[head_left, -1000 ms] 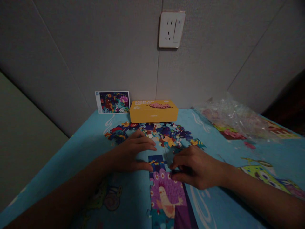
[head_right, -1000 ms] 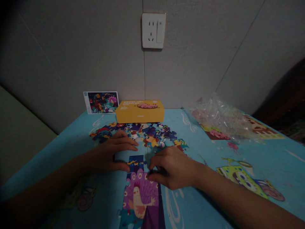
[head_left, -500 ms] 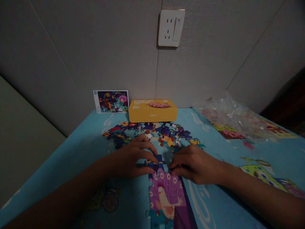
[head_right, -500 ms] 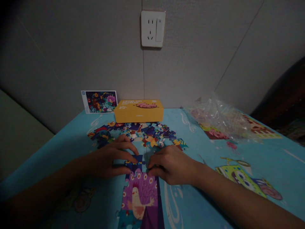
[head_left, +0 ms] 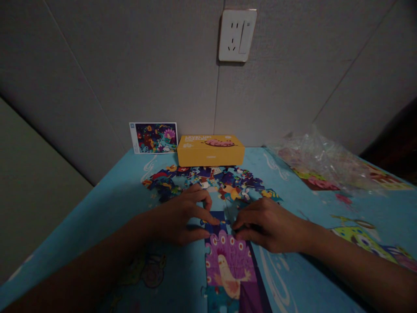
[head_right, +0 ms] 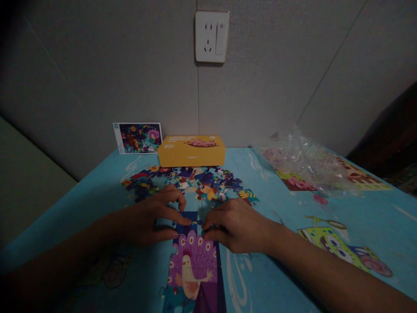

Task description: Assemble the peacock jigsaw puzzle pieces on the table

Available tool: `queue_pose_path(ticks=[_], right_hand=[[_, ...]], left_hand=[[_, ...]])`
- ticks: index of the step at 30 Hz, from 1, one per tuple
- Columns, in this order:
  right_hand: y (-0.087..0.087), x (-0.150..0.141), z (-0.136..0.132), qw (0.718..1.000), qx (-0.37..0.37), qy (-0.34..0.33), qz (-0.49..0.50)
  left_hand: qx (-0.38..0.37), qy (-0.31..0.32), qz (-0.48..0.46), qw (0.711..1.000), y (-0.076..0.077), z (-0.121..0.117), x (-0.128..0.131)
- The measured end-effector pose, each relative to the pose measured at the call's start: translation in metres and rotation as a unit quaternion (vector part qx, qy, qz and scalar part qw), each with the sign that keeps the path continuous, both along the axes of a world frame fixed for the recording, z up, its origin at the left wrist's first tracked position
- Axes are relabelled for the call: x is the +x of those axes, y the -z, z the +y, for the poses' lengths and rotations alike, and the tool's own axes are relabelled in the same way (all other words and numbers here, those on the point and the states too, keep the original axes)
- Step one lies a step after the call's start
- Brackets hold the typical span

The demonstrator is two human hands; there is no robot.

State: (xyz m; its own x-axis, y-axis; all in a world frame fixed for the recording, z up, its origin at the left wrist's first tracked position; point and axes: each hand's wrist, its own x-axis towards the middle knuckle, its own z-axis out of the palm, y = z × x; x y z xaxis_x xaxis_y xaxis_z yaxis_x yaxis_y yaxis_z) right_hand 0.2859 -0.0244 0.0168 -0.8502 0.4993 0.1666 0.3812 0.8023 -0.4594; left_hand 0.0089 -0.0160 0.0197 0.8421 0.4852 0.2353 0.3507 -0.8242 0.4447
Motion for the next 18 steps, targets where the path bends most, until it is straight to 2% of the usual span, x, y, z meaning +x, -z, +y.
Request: queue_pose_path(ticks=[18], right_hand=[[-0.001,-0.0005,-0.0003,1.0,-0.016,0.005,-0.008]], left_hand=[[0.014,-0.003,0.015,1.0,-0.0008,0.0005,-0.0012]])
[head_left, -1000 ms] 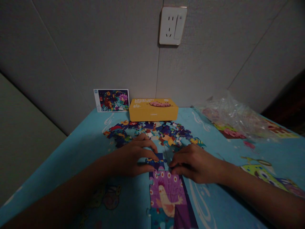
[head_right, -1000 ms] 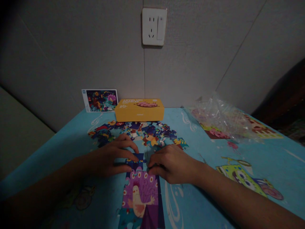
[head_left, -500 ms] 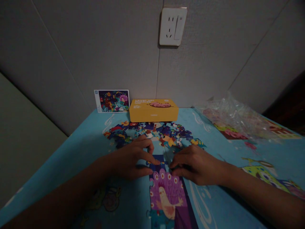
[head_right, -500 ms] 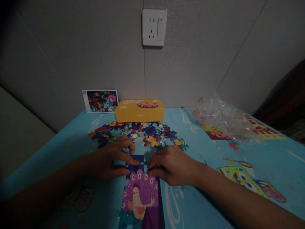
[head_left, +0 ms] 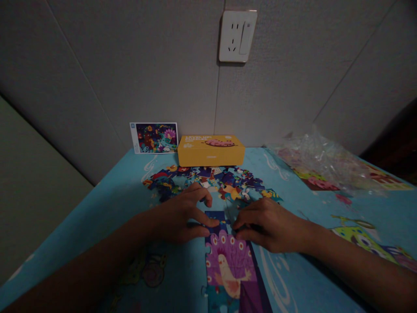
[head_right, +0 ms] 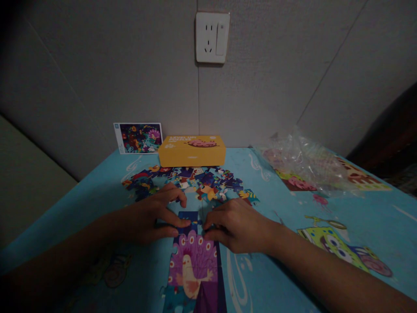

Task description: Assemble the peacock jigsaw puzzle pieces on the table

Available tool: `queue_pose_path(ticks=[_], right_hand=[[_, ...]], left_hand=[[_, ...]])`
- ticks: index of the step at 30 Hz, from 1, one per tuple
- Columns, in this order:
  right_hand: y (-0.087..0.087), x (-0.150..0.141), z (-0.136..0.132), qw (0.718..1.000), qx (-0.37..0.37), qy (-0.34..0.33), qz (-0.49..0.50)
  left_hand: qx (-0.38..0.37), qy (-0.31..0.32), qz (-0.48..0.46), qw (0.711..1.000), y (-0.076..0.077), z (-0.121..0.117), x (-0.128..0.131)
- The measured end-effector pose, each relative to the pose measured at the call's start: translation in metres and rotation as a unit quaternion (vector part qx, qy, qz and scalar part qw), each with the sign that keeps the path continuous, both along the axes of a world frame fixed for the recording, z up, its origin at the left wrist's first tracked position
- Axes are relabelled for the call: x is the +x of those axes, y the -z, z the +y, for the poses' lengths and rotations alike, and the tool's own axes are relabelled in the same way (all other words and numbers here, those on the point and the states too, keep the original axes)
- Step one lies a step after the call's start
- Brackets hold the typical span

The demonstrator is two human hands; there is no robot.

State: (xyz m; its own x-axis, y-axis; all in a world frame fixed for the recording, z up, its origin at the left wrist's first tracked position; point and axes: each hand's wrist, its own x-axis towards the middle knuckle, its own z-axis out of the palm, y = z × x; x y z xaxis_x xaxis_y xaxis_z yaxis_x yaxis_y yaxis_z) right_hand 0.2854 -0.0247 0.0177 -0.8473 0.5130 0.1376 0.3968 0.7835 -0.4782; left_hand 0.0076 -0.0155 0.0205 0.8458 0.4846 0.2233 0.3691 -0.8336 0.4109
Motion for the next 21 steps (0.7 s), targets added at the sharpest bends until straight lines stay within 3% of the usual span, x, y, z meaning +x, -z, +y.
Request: queue_pose_path(ticks=[21], right_hand=[[0.0012,0.0014,0.0007,1.0,0.008,-0.003,-0.005]], left_hand=[[0.015,0.005,0.013,1.0,-0.0062,-0.0036,0.0019]])
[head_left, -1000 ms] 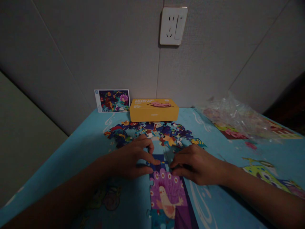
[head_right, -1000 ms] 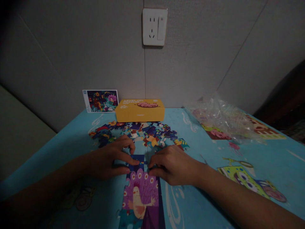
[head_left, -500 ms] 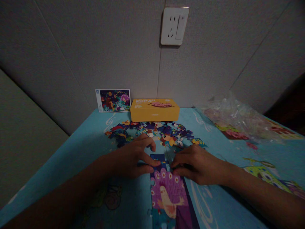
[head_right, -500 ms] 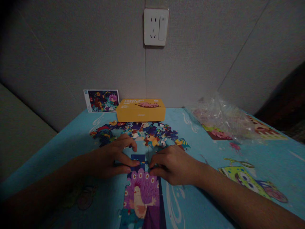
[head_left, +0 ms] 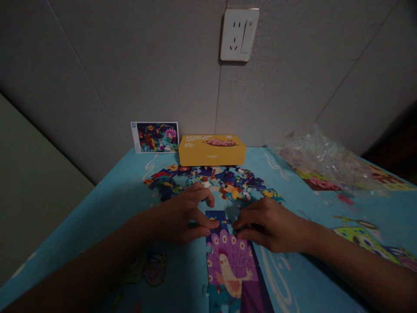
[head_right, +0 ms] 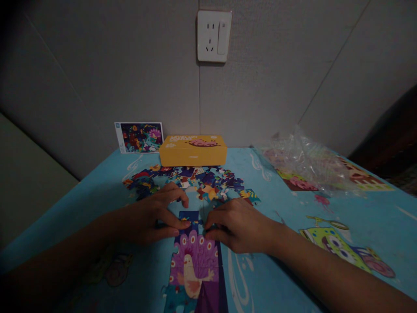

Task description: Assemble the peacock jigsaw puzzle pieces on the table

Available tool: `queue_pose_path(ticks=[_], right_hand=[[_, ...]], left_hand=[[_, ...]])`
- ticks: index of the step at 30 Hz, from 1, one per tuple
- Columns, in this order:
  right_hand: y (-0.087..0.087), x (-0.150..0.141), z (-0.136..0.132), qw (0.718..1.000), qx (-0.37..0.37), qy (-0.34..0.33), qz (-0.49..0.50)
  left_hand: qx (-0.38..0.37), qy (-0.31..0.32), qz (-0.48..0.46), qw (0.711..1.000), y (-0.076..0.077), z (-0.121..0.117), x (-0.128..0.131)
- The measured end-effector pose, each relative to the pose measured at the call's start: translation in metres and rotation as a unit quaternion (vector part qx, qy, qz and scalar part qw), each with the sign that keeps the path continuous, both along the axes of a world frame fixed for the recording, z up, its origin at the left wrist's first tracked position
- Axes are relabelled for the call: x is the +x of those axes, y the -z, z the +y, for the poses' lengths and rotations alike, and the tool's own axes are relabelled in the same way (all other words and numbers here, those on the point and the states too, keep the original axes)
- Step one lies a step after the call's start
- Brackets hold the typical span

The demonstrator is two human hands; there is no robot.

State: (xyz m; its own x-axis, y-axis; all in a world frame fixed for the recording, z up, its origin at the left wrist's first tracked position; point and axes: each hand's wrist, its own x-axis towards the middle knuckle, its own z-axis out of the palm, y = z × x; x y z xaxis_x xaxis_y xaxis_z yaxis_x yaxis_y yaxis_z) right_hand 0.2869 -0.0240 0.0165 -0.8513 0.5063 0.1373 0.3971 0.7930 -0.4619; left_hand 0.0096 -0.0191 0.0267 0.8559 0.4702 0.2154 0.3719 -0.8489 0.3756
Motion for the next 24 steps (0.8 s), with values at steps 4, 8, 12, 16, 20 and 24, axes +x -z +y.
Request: queue_pose_path(ticks=[4,8,12,16,20,24], right_hand=[[0.0,-0.001,-0.002,1.0,0.028,0.0,0.005],[-0.004,-0.011,-0.01,0.996,0.081,-0.021,0.023],[-0.004,-0.02,-0.016,0.996,0.078,-0.043,0.009],[-0.004,-0.022,-0.017,0.997,0.058,-0.047,0.001],[-0.005,-0.02,-0.017,0.997,0.055,-0.048,0.002],[-0.006,-0.02,-0.017,0.997,0.057,-0.048,0.003]], left_hand=[[-0.002,-0.003,-0.002,1.0,0.0,-0.001,0.0],[0.008,0.0,-0.006,1.0,-0.001,-0.001,0.0],[0.011,0.004,-0.002,1.0,-0.001,0.0,0.001],[0.013,0.005,-0.005,1.0,0.0,0.001,0.001],[0.01,0.002,-0.007,1.0,-0.001,0.001,0.001],[0.01,-0.002,-0.01,1.0,-0.001,0.0,0.001]])
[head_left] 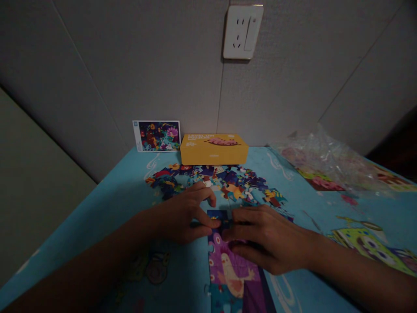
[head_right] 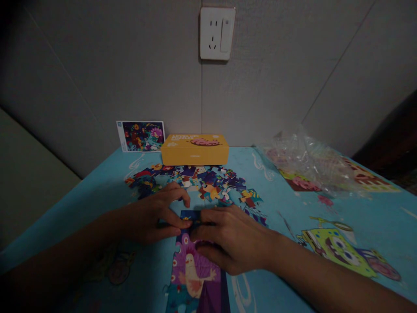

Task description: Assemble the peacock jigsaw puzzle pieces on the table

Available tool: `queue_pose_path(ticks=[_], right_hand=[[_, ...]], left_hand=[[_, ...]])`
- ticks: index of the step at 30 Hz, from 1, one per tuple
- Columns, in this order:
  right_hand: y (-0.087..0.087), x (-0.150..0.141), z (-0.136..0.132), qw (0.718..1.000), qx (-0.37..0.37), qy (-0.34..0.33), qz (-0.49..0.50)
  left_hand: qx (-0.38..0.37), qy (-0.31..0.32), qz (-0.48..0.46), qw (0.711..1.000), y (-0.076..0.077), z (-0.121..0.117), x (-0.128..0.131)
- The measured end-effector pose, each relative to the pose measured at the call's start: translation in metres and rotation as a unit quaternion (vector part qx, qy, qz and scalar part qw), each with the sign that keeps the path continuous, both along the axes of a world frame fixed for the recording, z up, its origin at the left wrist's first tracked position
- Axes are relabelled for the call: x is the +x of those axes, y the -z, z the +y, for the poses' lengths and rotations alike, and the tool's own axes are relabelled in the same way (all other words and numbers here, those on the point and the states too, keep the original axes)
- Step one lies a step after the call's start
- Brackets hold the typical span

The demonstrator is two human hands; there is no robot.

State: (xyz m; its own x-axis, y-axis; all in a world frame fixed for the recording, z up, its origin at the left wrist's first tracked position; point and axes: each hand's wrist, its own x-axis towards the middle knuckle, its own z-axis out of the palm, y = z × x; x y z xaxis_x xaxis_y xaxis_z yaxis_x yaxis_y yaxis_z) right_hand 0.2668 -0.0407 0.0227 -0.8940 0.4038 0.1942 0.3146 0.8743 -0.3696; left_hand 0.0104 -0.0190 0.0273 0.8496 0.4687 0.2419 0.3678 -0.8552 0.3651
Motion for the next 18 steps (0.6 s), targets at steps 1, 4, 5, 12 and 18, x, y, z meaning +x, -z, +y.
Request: queue_pose_path(ticks=[1,4,5,12,18], right_hand=[[0.0001,-0.0001,0.0001,1.0,0.001,0.001,0.0],[0.0005,-0.0005,0.0006,1.0,0.005,0.003,-0.008],[0.0005,-0.0006,0.0008,1.0,0.007,0.004,-0.011],[-0.0027,0.0009,0.002,0.999,0.016,0.015,-0.027],[-0.0023,0.002,0.003,0.999,0.007,0.01,-0.034]], left_hand=[[0.0,0.001,-0.001,1.0,0.0002,0.0001,0.0],[-0.002,0.005,-0.002,1.0,0.0006,0.0002,0.0],[-0.002,0.006,-0.002,1.0,0.0005,0.0001,-0.0001],[-0.003,0.007,0.004,1.0,-0.0016,-0.0007,0.0005],[0.003,0.005,0.009,1.0,-0.0008,-0.0004,0.0005]])
